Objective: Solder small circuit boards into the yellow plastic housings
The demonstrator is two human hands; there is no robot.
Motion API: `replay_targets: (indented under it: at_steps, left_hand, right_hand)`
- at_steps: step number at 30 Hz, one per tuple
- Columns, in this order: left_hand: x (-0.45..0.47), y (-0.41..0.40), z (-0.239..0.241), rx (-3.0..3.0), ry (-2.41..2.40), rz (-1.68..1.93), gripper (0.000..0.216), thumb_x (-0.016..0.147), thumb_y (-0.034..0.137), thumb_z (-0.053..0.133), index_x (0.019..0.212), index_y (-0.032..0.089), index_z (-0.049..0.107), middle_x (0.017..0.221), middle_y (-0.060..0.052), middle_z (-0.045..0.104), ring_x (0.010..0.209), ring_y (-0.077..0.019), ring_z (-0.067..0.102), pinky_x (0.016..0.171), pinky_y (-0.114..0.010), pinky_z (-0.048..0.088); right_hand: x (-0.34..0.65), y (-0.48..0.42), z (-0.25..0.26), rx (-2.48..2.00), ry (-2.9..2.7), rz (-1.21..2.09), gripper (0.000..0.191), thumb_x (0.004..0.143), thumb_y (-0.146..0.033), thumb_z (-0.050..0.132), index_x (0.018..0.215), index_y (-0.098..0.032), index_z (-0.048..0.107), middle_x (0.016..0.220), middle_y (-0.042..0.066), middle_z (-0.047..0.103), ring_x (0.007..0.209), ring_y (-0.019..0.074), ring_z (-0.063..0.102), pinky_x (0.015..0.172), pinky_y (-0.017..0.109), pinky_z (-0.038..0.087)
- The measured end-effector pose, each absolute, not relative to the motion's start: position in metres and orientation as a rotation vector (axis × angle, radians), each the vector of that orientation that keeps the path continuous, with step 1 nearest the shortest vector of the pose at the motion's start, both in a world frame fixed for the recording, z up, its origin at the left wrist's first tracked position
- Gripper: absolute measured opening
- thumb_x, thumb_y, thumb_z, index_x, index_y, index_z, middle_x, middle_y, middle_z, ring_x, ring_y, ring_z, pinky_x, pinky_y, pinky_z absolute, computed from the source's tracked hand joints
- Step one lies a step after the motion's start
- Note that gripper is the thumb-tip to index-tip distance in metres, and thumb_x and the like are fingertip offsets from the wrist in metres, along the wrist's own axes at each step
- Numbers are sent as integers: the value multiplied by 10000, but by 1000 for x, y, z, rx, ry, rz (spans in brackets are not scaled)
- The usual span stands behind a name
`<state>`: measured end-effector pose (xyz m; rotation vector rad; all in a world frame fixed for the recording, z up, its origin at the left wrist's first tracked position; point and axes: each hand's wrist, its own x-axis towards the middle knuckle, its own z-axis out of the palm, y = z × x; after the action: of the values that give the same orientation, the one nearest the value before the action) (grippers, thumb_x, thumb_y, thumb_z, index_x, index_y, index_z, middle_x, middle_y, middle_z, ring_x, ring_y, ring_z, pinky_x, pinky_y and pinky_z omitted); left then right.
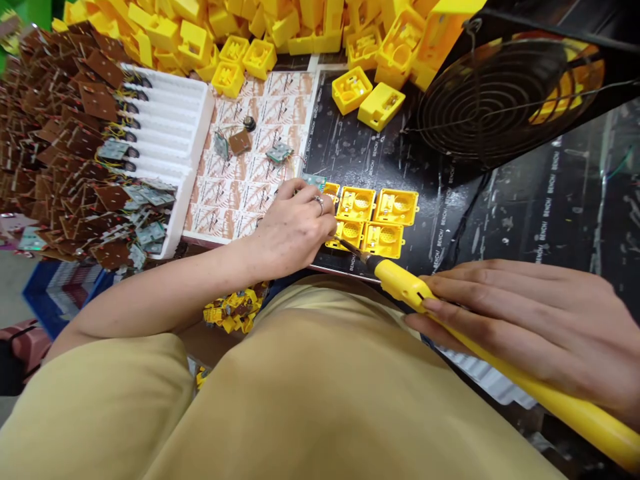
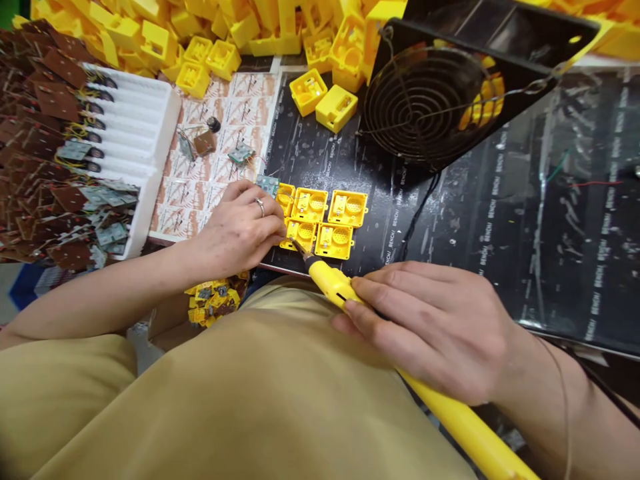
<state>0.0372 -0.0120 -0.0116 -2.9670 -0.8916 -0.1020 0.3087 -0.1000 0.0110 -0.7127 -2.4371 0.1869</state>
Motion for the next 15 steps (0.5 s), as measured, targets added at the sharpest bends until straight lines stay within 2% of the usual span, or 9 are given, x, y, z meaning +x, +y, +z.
replay_targets:
  at_steps: [3, 10, 13, 15]
  left_hand:
    - [39, -10, -10, -3003, -898, -14, 268, 975, 200, 472, 804, 205, 678, 949, -39, 717, 952, -246, 617, 946, -458, 466]
    - [43, -7, -6, -3019, -885, 149, 276, 970, 198, 465, 811, 220, 690, 963, -39, 713, 962, -258, 616, 965, -485, 473]
    - [44, -8, -4, -3057, -899, 130, 269, 974, 200, 478, 805, 209, 687, 945, -45, 711, 975, -263, 617, 983, -492, 466]
    - [40, -6, 2, -3116, -974, -2, 197, 973, 259, 530, 884, 209, 699, 986, -47, 717, 1016, -267, 620, 1008, -493, 461]
  right_hand:
    - [323, -92, 16, -622, -2467, 177, 102, 907, -220, 752, 934, -208, 655, 837, 29, 750, 758, 112, 720, 777, 258, 649]
    - [318, -100, 13, -742, -2358, 246, 160, 870, -178, 778, 925, -249, 645, 790, -5, 724, 720, 110, 708, 741, 255, 649]
    - [321, -104, 5, -753, -2366, 258, 208, 840, -207, 810, 973, -235, 654, 804, 12, 725, 738, 127, 713, 730, 262, 648]
    - [331, -109, -7, -961, -2282, 269, 249, 818, -301, 839, 1003, -277, 674, 833, 15, 730, 741, 148, 717, 691, 273, 639]
